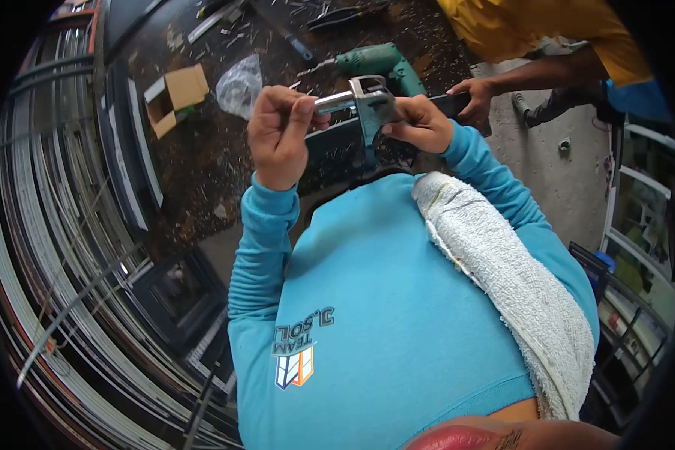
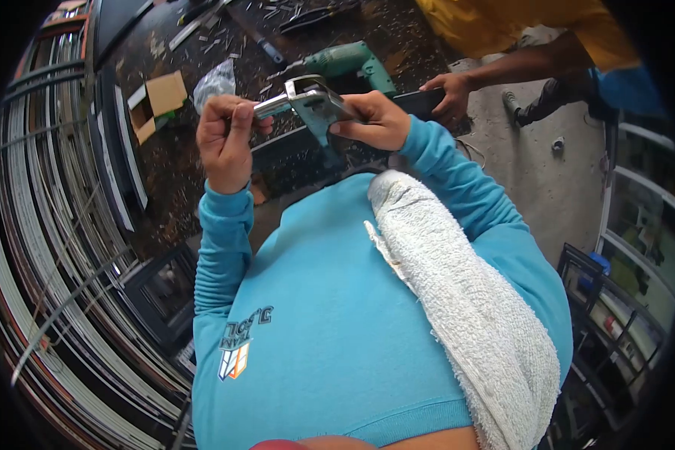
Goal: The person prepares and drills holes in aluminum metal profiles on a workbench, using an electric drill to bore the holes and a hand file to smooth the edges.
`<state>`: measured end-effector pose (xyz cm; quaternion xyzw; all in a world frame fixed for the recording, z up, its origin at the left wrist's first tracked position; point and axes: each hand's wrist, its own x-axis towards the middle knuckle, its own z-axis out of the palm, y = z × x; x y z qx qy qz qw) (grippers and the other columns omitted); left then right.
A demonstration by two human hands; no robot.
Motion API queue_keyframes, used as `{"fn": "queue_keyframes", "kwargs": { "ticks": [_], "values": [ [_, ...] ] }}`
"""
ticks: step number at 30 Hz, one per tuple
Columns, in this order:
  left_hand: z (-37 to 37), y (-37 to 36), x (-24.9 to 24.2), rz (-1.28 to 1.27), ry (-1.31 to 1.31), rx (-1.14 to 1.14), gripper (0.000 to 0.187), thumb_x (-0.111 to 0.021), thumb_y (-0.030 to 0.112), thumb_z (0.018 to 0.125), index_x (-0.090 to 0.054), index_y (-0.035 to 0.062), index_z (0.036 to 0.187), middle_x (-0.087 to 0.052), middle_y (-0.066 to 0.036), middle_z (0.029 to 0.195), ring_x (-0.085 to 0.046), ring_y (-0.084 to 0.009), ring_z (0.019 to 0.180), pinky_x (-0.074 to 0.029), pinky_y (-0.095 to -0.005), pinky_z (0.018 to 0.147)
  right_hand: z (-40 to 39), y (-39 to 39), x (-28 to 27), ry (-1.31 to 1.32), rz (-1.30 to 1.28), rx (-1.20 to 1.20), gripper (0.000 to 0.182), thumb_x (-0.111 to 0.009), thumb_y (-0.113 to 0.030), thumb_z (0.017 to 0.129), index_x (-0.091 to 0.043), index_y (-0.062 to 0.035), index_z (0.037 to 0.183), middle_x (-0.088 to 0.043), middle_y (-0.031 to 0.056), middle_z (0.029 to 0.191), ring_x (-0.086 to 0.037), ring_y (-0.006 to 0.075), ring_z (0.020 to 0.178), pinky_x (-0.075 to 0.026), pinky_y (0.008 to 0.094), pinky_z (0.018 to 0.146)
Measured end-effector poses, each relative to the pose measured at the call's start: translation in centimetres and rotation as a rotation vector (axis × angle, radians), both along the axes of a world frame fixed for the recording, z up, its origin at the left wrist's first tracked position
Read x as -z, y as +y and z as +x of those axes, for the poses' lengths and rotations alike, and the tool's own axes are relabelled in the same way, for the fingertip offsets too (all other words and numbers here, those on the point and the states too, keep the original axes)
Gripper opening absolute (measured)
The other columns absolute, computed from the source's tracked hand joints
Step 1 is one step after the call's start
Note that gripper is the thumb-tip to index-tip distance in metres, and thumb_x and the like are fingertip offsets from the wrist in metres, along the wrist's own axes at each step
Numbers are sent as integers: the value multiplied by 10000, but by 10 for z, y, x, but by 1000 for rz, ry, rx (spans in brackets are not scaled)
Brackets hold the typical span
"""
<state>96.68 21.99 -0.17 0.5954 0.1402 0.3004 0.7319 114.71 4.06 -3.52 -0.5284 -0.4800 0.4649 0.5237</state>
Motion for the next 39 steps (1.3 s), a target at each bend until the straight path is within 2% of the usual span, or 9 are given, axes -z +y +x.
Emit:
{"fn": "queue_keyframes", "kwargs": {
  "ticks": [5, 8, 9, 13, 16, 21, 31, 35, 39],
  "values": [
    [-43, -50, 55, -524, 79, -57, 213, -432, 234, 1018, -510, 52, 941, -559, -70, 896, -545, -156, 704, -475, -291, 645, -26, -14, -33, -745, -311, -163, 453, -686, -143, 779, -561, -105, 1212, -659, 183, 794, -652, 364, 776, -491, 438, 680],
    [-74, -58, 90, -973, 333, 217, 271, -407, 280, 1023, -535, 62, 927, -563, -66, 849, -539, -173, 712, -470, -311, 666, -55, -20, -52, -1101, -606, -298, 492, -706, -158, 768, -553, -120, 1234, -656, 184, 817, -649, 363, 785, -494, 446, 681],
    [-81, -54, 88, -997, 325, 257, 259, -417, 275, 1020, -540, 58, 952, -566, -63, 827, -534, -168, 704, -465, -306, 656, -63, -15, -55, -1024, -657, -370, 434, -699, -111, 788, -565, -48, 1196, -650, 145, 939, -650, 272, 827, -507, 351, 739],
    [-108, -24, 100, -1120, 160, 445, 259, -442, 290, 1011, -543, 51, 1002, -575, -64, 870, -543, -156, 721, -466, -285, 645, -88, -11, 20, -24, -629, -378, 295, -691, -119, 814, -594, -23, 1076, -597, 11, 851, -548, 103, 812, -465, 278, 741],
    [-128, -3, 89, -960, 317, 260, 226, -505, 267, 987, -546, 49, 1035, -580, -75, 910, -567, -159, 771, -479, -291, 704, -111, 14, 42, -108, -460, -311, 282, -641, -132, 807, -619, -26, 1068, -635, 51, 866, -558, 111, 828, -459, 284, 779],
    [-160, 57, 134, 739, 513, -18, 594, -786, 187, 725, -499, 18, 1217, -544, -150, 1141, -542, -298, 1072, -444, -382, 930, -153, 47, 50, -397, -687, -91, 376, -628, -308, 832, -606, -36, 1089, -661, 176, 991, -636, 280, 950, -479, 371, 826],
    [-154, 89, 169, 960, 440, 165, 551, -796, 111, 670, -561, 75, 1168, -604, -128, 1100, -553, -333, 1086, -442, -412, 950, -199, 67, 72, -393, -936, 68, 424, -636, -350, 783, -650, -29, 1058, -681, 185, 901, -664, 343, 878, -519, 405, 818],
    [-142, 101, 203, 1093, 363, 140, 681, -843, 130, 572, -563, 79, 1191, -602, -143, 1174, -528, -363, 1138, -428, -450, 975, -186, 98, 46, -868, -913, -84, 409, -647, -375, 738, -708, -47, 975, -686, 202, 944, -667, 355, 902, -533, 432, 813],
    [-140, 102, 173, 1102, 186, 131, 519, -823, 107, 519, -611, 78, 991, -634, -129, 934, -597, -358, 903, -458, -450, 814, -179, 106, 12, -809, -968, -222, 374, -617, -358, 748, -725, -38, 908, -706, 160, 869, -676, 320, 860, -532, 425, 771]
  ]
}}
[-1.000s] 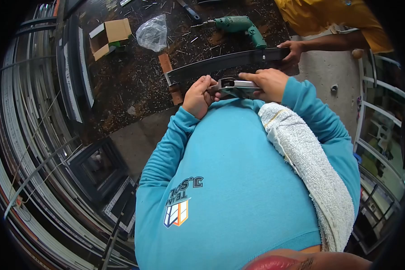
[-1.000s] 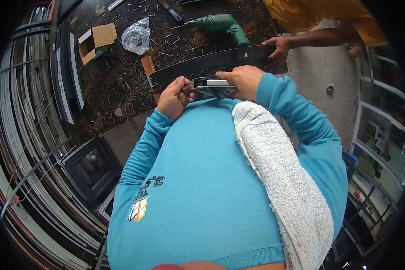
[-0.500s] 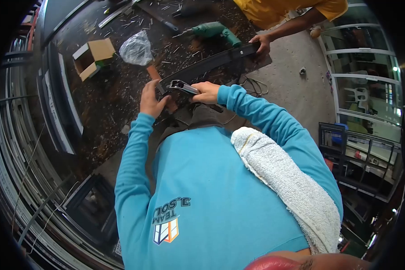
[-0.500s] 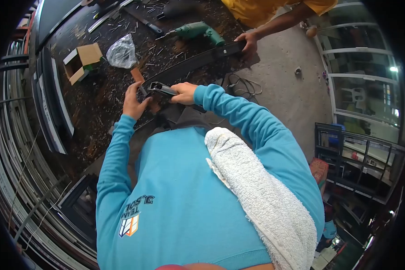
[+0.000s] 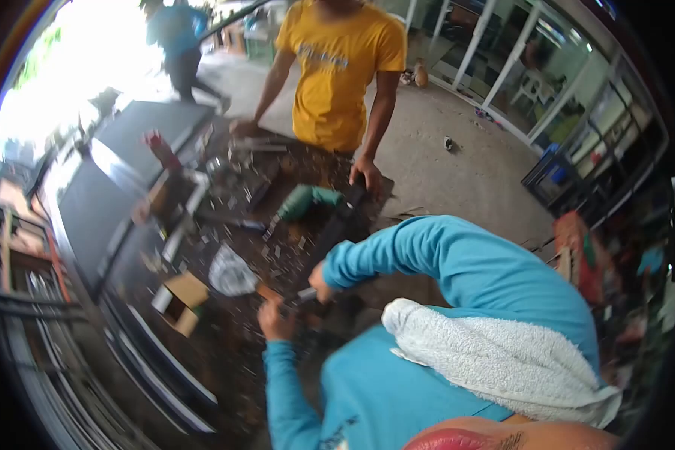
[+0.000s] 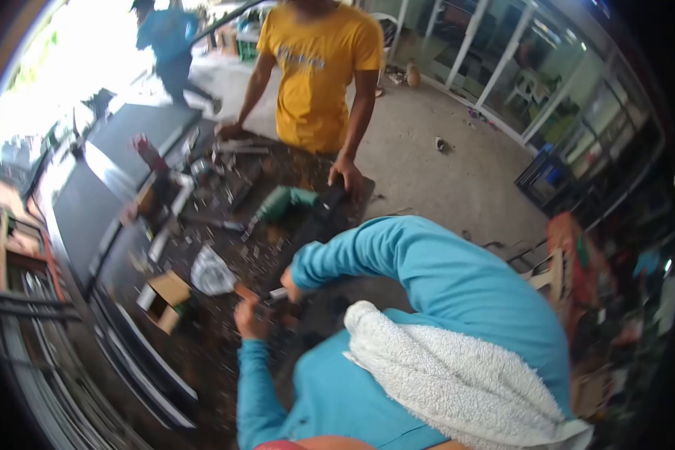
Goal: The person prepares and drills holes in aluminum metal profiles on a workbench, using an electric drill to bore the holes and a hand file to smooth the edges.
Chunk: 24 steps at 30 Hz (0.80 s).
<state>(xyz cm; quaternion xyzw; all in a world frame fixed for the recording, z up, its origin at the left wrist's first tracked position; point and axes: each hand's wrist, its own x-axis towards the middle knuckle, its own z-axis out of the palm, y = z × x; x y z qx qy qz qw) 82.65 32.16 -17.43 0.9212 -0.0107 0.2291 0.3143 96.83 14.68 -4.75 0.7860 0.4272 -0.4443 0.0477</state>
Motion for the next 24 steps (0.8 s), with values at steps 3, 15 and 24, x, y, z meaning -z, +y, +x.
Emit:
{"fn": "queue_keyframes", "kwargs": {
  "ticks": [3, 15, 24],
  "values": [
    [-3, 2, -6, 7, 37, 6, 500, -847, 165, 554, -612, 78, 987, -636, -131, 964, -590, -345, 957, -449, -448, 859, 6, -7, 77, 210, 55, 100, 403, -657, -370, 721, -718, -19, 910, -698, 153, 841, -669, 281, 822, -515, 417, 730],
    [-5, 5, -10, -3, 103, -5, 491, -867, 228, 576, -614, 66, 965, -635, -119, 963, -573, -334, 990, -451, -438, 878, -53, -36, 117, 68, 300, 692, 680, -772, -459, 593, -643, 14, 1064, -672, 217, 999, -654, 345, 958, -507, 409, 830],
    [-7, 0, -15, -59, 107, -48, 494, -864, 203, 566, -617, 60, 969, -629, -123, 952, -571, -343, 975, -458, -443, 865, -29, -36, 32, 88, 237, 14, 476, -599, -193, 814, -381, 57, 1155, -607, 308, 922, -599, 466, 899, -471, 515, 733]
  ]
}}
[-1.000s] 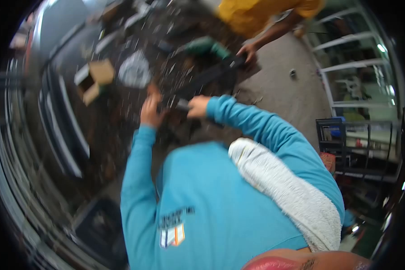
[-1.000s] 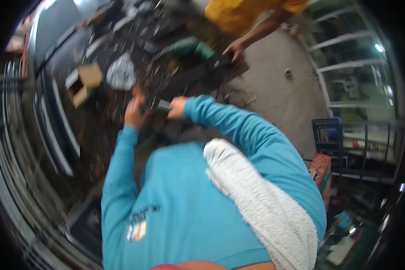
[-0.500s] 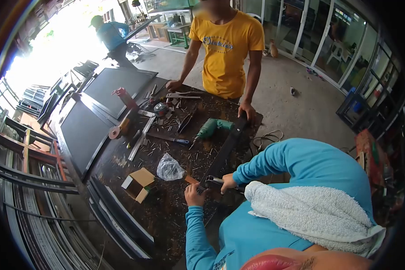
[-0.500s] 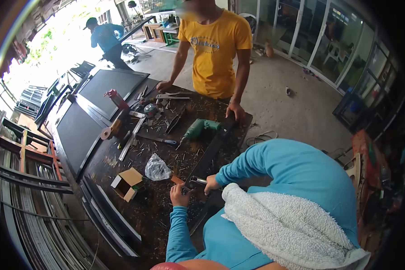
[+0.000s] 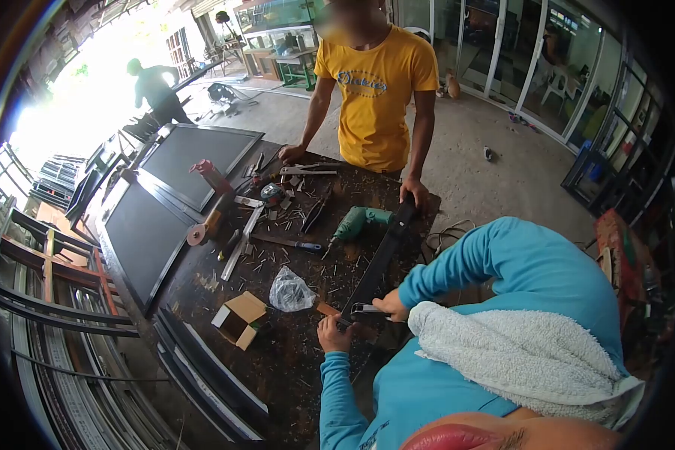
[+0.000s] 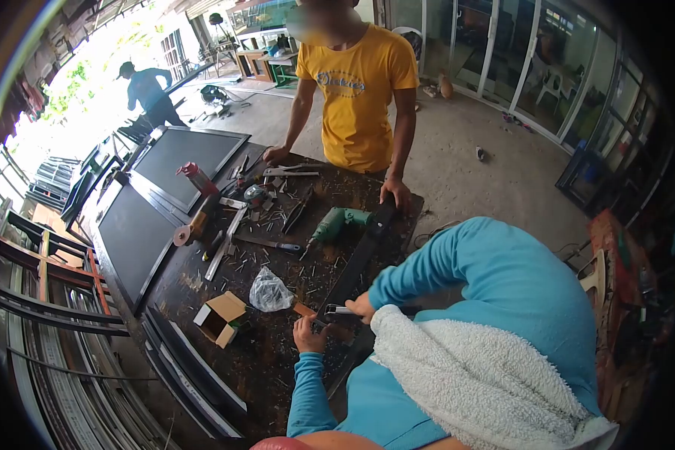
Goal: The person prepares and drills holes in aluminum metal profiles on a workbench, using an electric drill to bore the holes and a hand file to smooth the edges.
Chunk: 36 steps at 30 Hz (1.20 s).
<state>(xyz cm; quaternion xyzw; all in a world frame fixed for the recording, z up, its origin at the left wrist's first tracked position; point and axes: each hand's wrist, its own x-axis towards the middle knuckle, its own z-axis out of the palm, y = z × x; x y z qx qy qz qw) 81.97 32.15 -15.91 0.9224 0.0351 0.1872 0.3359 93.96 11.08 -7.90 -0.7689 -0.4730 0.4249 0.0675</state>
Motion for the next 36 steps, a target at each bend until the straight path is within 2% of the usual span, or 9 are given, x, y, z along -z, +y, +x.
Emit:
{"fn": "queue_keyframes", "kwargs": {
  "ticks": [4, 7, 8, 9, 11, 13, 19, 25, 36],
  "values": [
    [2, 5, 8, 33, 43, 33, 481, -852, 185, 559, -620, 59, 961, -628, -125, 953, -572, -341, 971, -458, -442, 856, 7, 28, 17, -4, -257, -32, 612, -610, -225, 817, -325, 70, 1271, -635, 269, 898, -637, 428, 849, -491, 504, 685],
    [2, 3, -1, 2, 22, 30, 475, -851, 196, 569, -618, 63, 961, -625, -125, 952, -571, -339, 971, -457, -441, 856, 15, -16, 56, 210, 100, 71, 877, -685, -207, 776, -150, -27, 1447, -568, 315, 1073, -602, 424, 991, -481, 459, 811],
    [2, 4, 1, -2, 4, 40, 477, -852, 190, 572, -613, 66, 965, -622, -125, 953, -568, -341, 976, -456, -441, 862, 24, -33, 92, 176, 225, -28, 1010, -746, -271, 767, -74, -65, 1492, -496, 287, 1255, -558, 354, 1111, -441, 425, 913],
    [5, 4, 0, -7, 0, 26, 479, -853, 187, 571, -610, 67, 966, -621, -126, 954, -567, -343, 977, -455, -441, 864, 14, -44, 59, 496, 190, 166, 975, -766, -336, 774, -163, -80, 1496, -463, 190, 1346, -513, 275, 1158, -404, 390, 964],
    [1, 2, -5, -17, 24, 17, 483, -855, 181, 571, -605, 68, 968, -620, -128, 956, -565, -347, 980, -454, -443, 869, 6, -73, 90, 627, 271, 308, 811, -721, -333, 828, -288, -94, 1471, -511, 109, 1305, -520, 210, 1103, -434, 371, 916],
    [2, 0, -5, -4, 10, 35, 488, -857, 171, 569, -597, 61, 967, -617, -129, 962, -561, -352, 985, -453, -446, 871, 7, -81, 88, 798, 159, 423, 636, -689, -318, 854, -420, -81, 1379, -568, 101, 1193, -545, 195, 1026, -456, 362, 862],
    [6, 7, -8, 41, 13, 53, 490, -856, 161, 569, -601, 60, 974, -617, -126, 970, -557, -350, 990, -454, -441, 872, -15, -72, 62, 721, 222, 471, 261, -646, -266, 874, -613, -37, 994, -624, 63, 838, -559, 158, 768, -473, 354, 702],
    [11, 8, -2, 25, 17, 80, 495, -853, 155, 566, -607, 58, 984, -616, -126, 965, -559, -353, 981, -454, -451, 876, -8, -73, 60, 554, 429, 222, 266, -648, -246, 861, -638, -33, 1020, -640, 88, 819, -578, 164, 755, -468, 366, 684],
    [13, 14, -2, 60, 100, 95, 486, -844, 146, 567, -592, 41, 969, -591, -141, 939, -552, -367, 939, -458, -450, 826, -14, -86, 101, 556, 492, 295, 271, -654, -246, 854, -660, -42, 1032, -657, 103, 825, -602, 189, 748, -468, 359, 674]
  ]
}}
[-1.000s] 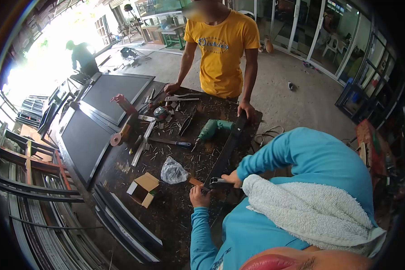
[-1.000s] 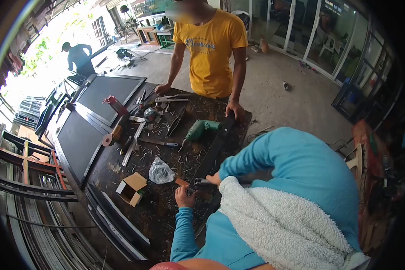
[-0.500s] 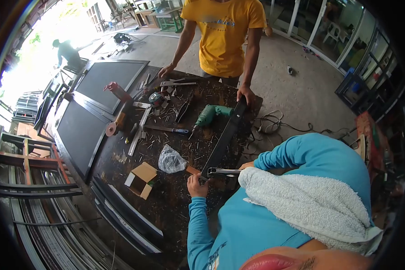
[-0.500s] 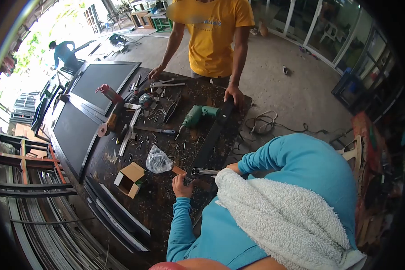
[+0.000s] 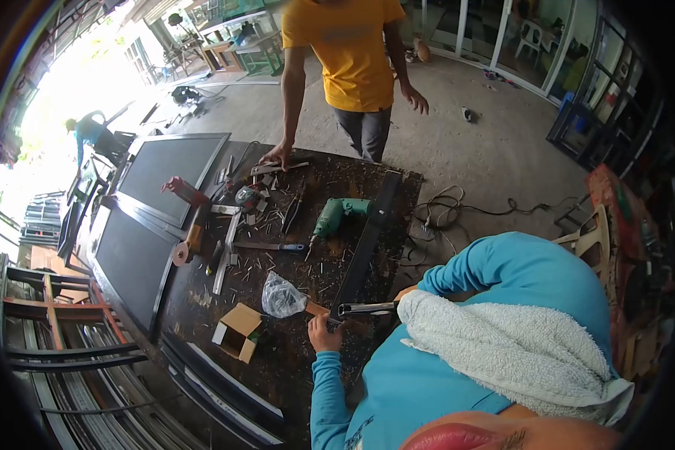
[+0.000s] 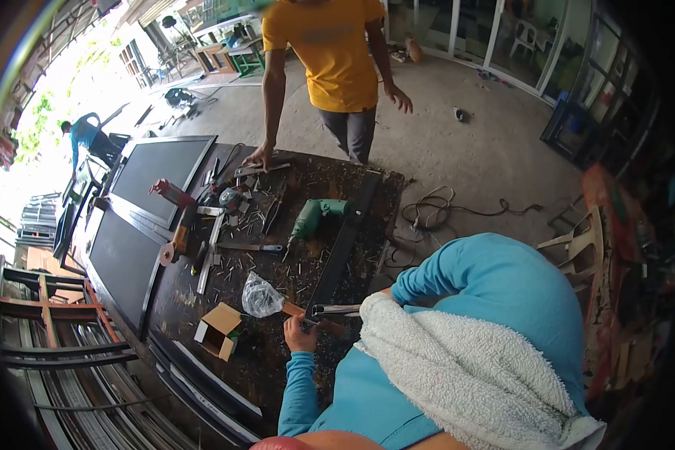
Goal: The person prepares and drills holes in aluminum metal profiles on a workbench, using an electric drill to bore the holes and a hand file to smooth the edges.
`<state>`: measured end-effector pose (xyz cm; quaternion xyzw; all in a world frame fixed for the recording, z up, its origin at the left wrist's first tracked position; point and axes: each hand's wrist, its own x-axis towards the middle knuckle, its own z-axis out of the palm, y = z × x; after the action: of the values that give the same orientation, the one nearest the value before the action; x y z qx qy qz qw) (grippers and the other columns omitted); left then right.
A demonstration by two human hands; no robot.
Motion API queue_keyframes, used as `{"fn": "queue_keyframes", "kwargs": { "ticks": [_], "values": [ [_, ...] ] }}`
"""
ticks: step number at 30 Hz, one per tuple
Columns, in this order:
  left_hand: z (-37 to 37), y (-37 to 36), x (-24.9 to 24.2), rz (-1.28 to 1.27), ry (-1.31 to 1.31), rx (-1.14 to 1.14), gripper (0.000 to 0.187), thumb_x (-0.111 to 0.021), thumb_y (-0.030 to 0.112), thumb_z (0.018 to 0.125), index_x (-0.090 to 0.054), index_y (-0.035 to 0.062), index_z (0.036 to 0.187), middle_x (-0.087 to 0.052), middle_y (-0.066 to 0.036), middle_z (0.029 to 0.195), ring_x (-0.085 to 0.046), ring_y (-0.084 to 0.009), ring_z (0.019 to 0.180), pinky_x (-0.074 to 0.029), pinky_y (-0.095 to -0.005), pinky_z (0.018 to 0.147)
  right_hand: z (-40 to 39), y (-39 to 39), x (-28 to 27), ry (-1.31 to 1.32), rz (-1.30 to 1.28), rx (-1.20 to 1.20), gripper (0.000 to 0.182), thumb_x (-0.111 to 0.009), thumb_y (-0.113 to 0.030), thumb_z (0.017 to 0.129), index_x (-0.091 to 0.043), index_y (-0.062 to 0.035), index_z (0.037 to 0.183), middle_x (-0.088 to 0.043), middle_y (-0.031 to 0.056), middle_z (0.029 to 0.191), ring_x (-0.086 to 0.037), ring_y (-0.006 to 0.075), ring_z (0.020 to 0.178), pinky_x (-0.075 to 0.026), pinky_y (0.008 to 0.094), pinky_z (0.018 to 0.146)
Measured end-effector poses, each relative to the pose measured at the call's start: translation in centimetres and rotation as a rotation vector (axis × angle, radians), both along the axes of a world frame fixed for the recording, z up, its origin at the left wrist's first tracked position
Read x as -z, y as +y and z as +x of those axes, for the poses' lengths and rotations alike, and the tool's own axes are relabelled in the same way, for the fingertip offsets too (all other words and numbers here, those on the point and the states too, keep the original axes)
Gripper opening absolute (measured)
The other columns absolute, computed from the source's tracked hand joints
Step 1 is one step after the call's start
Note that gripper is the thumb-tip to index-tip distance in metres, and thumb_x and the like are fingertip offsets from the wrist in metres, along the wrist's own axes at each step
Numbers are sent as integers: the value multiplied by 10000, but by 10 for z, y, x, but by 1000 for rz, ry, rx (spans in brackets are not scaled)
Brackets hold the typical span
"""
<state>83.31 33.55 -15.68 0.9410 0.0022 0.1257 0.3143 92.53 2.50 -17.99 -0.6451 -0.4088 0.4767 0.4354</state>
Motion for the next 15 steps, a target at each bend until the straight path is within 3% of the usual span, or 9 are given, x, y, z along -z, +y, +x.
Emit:
{"fn": "queue_keyframes", "kwargs": {
  "ticks": [9, 10, 13, 15],
  "values": [
    [0, 2, 10, 25, -22, 39, 495, -856, 188, 581, -597, 38, 975, -594, -142, 956, -551, -363, 972, -457, -454, 843, -5, -3, 37, -51, 41, 161, 278, -658, -245, 848, -677, -49, 1043, -671, 116, 829, -622, 209, 743, -469, 354, 667],
    [-1, 4, 14, 40, -36, 51, 497, -858, 211, 589, -597, 37, 975, -594, -143, 955, -550, -364, 972, -457, -456, 843, -4, -1, 25, -66, 37, 189, 278, -659, -245, 847, -679, -50, 1044, -673, 117, 830, -624, 211, 742, -469, 354, 666],
    [-2, 3, 18, 30, -82, 46, 512, -849, 296, 617, -595, 34, 976, -593, -150, 952, -549, -366, 966, -455, -457, 837, -11, -8, -29, 128, -197, 376, 276, -625, -265, 892, -687, -56, 1061, -692, 123, 983, -641, 248, 919, -488, 370, 825],
    [-3, 0, 13, 39, -70, 27, 523, -840, 338, 627, -594, 32, 973, -590, -154, 940, -548, -370, 954, -452, -461, 829, -15, -23, -61, -64, -78, 396, 316, -627, -302, 879, -676, -48, 1062, -688, 144, 931, -648, 256, 888, -486, 373, 804]
  ]
}}
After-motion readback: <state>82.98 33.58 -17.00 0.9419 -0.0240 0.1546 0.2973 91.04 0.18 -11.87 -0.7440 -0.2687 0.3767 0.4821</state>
